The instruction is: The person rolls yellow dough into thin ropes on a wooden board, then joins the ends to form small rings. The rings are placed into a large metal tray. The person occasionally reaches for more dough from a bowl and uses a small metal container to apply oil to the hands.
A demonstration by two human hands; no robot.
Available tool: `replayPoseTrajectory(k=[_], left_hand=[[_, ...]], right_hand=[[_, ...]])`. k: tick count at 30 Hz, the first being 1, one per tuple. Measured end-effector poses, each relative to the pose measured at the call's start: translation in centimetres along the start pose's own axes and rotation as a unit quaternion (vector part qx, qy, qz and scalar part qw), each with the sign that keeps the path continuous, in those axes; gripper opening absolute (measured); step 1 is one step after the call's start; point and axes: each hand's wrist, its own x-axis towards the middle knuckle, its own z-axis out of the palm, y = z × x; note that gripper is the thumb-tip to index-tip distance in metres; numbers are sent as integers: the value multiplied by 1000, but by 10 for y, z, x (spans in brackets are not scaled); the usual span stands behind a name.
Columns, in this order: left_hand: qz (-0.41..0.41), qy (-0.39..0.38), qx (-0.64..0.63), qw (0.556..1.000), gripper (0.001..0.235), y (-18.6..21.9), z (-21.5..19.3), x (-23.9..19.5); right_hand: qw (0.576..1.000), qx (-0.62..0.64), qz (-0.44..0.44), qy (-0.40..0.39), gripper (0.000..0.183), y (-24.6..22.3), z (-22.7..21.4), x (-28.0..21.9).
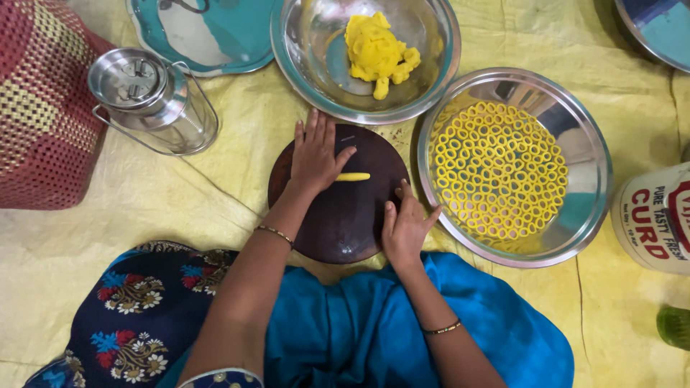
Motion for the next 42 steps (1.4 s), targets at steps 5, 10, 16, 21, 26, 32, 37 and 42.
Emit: replayPoseTrajectory(k=[5,10,16,21,26,32,37,42], left_hand=[[90,8,32,995,94,19,-11,-44],[161,-123,-8,979,98,41,-43,-134],[134,-64,-91,985,97,75,-51,-165],[112,2,-61,992,95,89,-15,-96],[69,82,-46,993,93,69,2,-6],[167,37,-26,985,93,69,-7,-18],[196,-58,-28,979,94,84,-20,-100],[209,-41,-116,970,93,87,-25,-154]], right_hand=[[999,23,32,1,46,4,0,3],[986,135,95,5,49,12,-8,11],[983,149,95,42,47,14,-15,15],[982,153,92,64,45,21,-12,14],[980,149,111,69,46,26,-9,17],[977,161,107,90,45,25,-11,20],[973,184,87,105,42,20,-9,18],[962,223,106,115,41,18,-11,19]])
